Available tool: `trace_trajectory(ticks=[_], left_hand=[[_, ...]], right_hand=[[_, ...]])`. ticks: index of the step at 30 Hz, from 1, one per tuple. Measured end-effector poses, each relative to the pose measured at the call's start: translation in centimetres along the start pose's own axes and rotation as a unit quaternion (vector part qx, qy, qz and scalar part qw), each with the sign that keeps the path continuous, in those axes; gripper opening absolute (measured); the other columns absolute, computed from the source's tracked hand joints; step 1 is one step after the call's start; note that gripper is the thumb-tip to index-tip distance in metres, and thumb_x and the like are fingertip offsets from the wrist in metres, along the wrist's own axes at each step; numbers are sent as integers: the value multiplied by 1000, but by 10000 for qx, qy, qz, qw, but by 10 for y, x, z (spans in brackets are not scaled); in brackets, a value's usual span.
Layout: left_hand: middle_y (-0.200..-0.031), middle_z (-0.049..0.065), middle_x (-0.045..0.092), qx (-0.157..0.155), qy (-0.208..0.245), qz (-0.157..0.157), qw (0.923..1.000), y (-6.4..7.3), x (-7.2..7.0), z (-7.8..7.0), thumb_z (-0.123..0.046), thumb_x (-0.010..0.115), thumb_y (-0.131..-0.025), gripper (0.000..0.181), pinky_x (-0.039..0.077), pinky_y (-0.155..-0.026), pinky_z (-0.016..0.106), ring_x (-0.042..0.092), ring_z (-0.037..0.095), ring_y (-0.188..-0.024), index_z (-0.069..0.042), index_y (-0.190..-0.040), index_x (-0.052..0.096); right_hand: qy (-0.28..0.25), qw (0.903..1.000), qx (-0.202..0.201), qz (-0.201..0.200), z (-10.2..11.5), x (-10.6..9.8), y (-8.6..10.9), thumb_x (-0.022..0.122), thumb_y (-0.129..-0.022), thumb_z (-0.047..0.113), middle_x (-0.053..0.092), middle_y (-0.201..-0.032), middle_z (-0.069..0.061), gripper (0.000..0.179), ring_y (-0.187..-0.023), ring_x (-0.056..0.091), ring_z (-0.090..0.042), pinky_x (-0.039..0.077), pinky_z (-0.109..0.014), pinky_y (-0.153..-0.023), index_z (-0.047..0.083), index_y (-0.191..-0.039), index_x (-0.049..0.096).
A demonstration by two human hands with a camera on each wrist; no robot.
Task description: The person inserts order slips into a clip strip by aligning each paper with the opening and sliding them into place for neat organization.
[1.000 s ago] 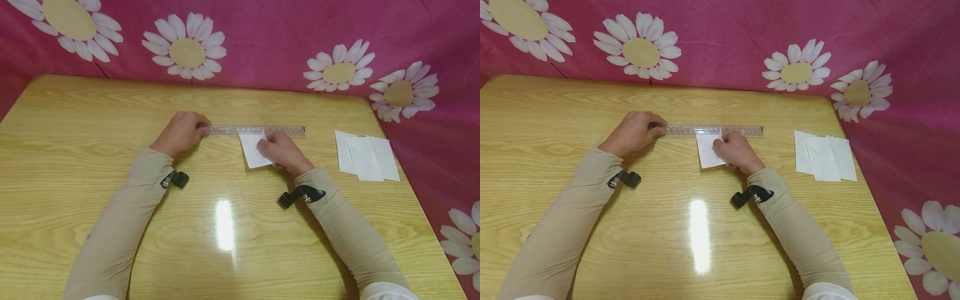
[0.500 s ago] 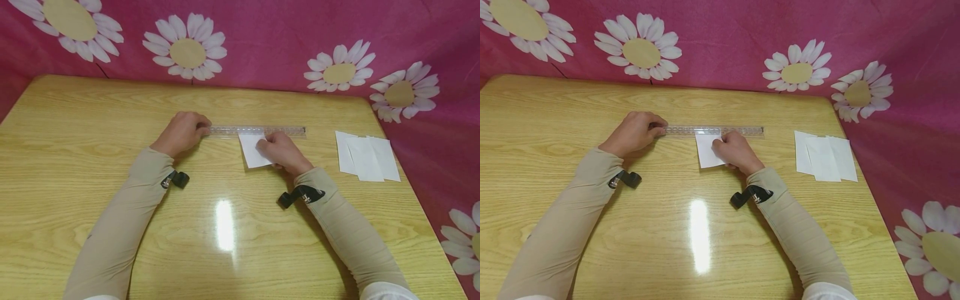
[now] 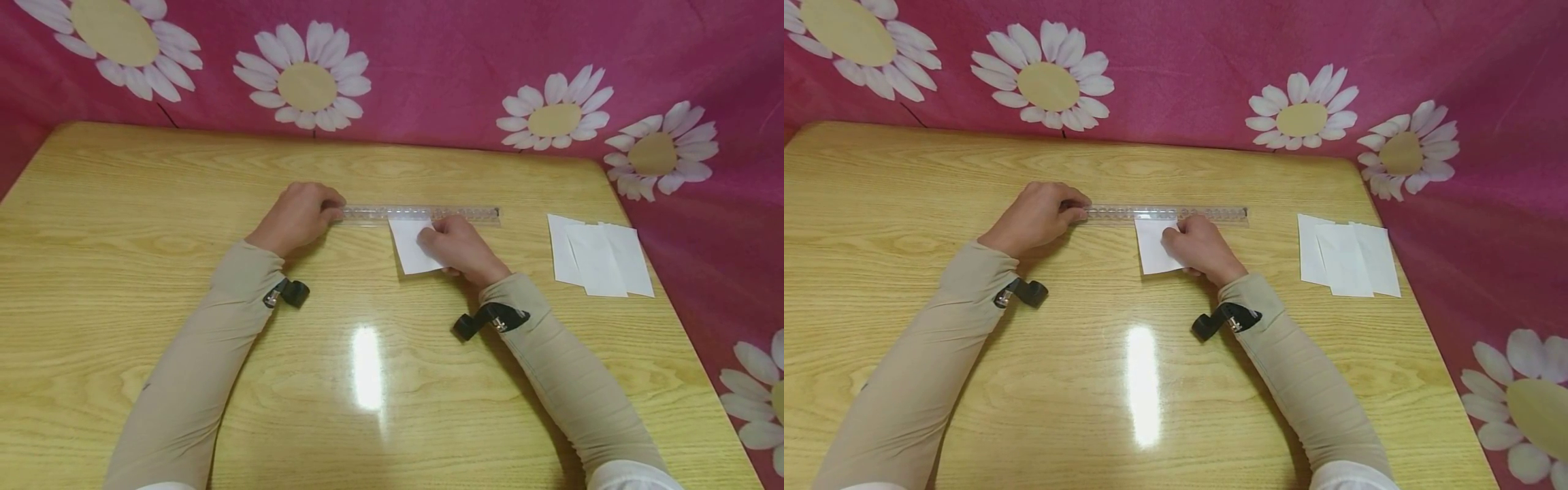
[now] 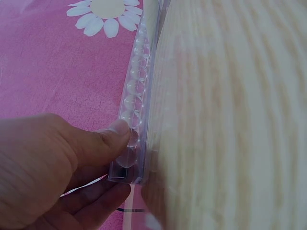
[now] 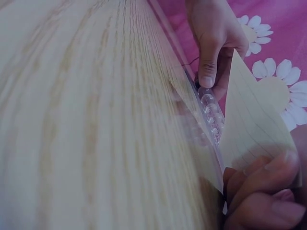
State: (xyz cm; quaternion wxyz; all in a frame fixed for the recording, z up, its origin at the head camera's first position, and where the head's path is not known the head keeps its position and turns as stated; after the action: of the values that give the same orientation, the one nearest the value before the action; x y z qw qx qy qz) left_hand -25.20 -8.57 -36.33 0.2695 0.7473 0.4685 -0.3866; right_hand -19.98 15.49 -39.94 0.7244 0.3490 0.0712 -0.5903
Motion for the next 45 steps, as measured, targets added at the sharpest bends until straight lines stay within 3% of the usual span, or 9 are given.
trace_trajectory(ticks=[10,34,45], left_hand=[[-132,18,72,95,-73,-25,9999,0,-1,-1,-14,65,-102,29,49,-113,48,64,33,-126,-3,-128,72],[-132,17,72,132,-5,-50,9999,1,-2,-2,-15,66,-101,29,49,-113,48,64,34,-128,-3,-127,72],[-134,17,71,54,42,24,10000,-1,-1,0,-16,66,-101,30,49,-113,48,63,33,-129,-4,-129,72]], right_hand=[[77,9999,76,12,0,2,-1,53,-95,26,44,-61,5,20,-48,39,-13,34,-26,-42,9,-86,60],[148,9997,-202,-33,8,7,-1,52,-93,24,41,-56,7,24,-46,38,-12,33,-27,-41,16,-71,48],[22,9996,-285,23,9,8,-2,53,-93,23,41,-56,7,24,-45,38,-11,33,-27,-41,14,-72,50]])
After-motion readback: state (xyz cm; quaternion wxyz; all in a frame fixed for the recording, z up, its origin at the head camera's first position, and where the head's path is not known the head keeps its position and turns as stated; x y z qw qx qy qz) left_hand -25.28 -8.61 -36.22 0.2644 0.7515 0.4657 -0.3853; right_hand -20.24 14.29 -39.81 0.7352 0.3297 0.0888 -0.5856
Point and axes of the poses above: each hand's wrist, its own y-axis away from the middle knuckle, its own x-axis out of the palm, z = x × y, the point moved 7 cm from there along -y, towards the middle knuckle
